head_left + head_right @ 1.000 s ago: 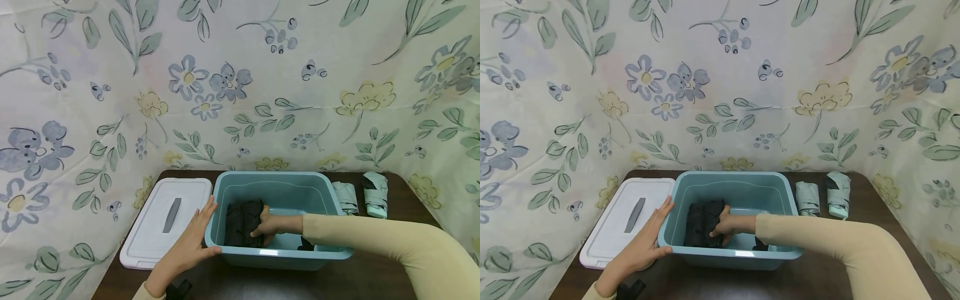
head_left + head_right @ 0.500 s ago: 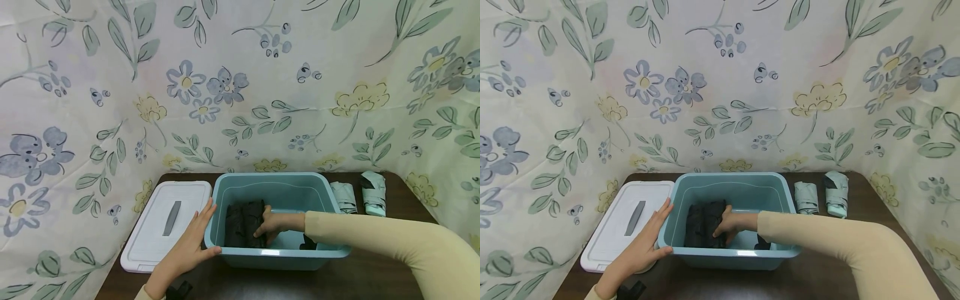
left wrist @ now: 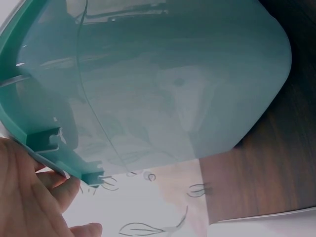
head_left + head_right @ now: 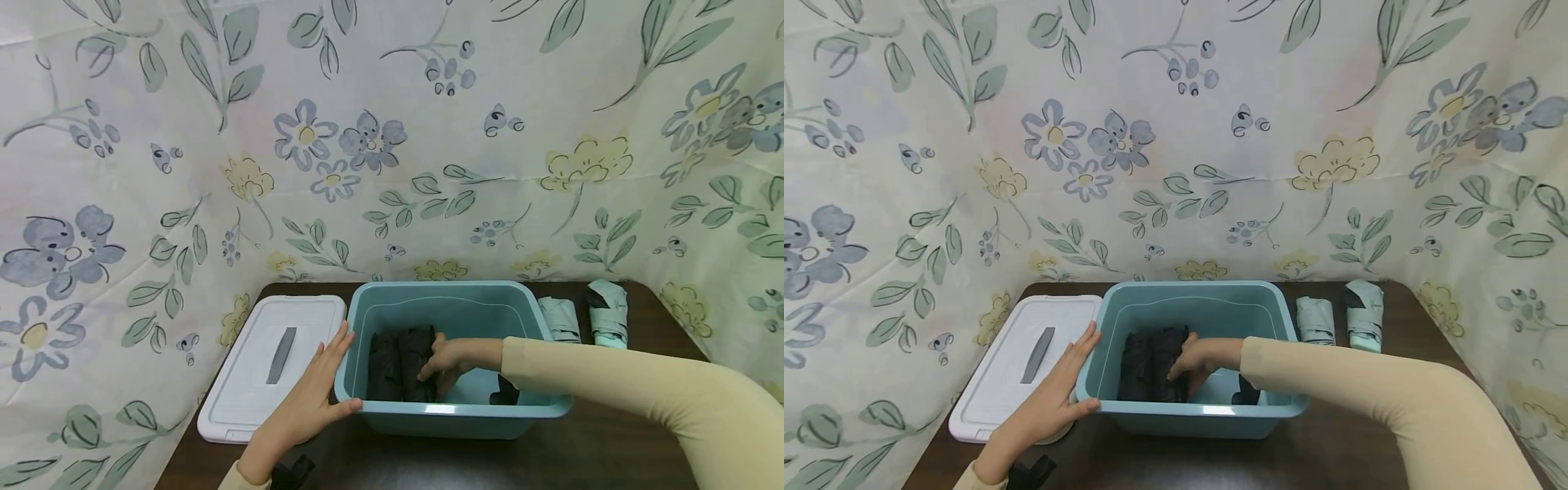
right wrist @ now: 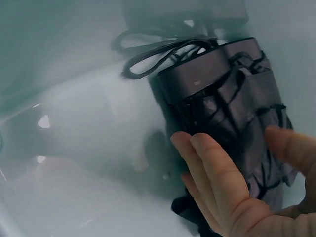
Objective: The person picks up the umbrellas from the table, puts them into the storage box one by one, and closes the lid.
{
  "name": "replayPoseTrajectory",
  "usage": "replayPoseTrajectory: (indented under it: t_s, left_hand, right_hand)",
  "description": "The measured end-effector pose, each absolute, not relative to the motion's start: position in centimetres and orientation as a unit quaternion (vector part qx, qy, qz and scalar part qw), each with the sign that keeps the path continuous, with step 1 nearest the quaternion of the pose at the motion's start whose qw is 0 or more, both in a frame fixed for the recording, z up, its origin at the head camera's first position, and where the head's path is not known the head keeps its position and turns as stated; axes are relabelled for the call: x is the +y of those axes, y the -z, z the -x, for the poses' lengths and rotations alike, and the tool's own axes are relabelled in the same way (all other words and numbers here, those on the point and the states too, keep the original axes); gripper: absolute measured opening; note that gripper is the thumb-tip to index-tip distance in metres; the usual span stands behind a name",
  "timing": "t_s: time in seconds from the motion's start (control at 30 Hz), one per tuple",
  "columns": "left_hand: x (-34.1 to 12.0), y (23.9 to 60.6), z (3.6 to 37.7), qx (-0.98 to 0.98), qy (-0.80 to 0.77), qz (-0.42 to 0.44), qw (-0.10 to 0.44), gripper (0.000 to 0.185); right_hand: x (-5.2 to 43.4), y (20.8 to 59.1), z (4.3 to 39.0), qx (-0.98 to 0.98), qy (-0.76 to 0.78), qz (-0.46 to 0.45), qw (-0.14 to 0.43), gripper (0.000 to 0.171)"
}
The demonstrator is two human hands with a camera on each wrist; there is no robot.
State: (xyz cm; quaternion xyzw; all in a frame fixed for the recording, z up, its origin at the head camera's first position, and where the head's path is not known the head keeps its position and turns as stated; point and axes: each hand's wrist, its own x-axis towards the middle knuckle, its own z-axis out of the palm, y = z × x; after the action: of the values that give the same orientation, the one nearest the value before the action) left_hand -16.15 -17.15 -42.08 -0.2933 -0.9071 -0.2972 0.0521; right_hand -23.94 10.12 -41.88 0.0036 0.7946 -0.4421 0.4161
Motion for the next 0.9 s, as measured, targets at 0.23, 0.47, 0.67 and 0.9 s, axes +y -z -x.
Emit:
replayPoseTrajectory:
  t_s: [0.23, 0.47, 0.67, 0.9]
  left_hand:
    - [-17.2, 42.1, 16.0, -0.908, 0.296, 0.293, 0.053, 0.092]
    - [-17.3, 42.0, 16.0, -0.909, 0.296, 0.291, 0.042, 0.092]
    - [-17.3, 42.1, 16.0, -0.908, 0.297, 0.293, 0.041, 0.092]
    - [-17.3, 42.2, 16.0, -0.909, 0.296, 0.289, 0.043, 0.092]
  right_hand:
    - [10.0, 40.4, 24.3, 0.783, 0.453, -0.007, 0.427, 0.101]
    - [10.5, 39.1, 24.5, 0.781, 0.430, 0.018, 0.453, 0.098]
    - [10.7, 37.7, 24.1, 0.775, 0.433, 0.041, 0.457, 0.099]
    - [10.8, 36.4, 23.7, 0.764, 0.466, 0.086, 0.438, 0.096]
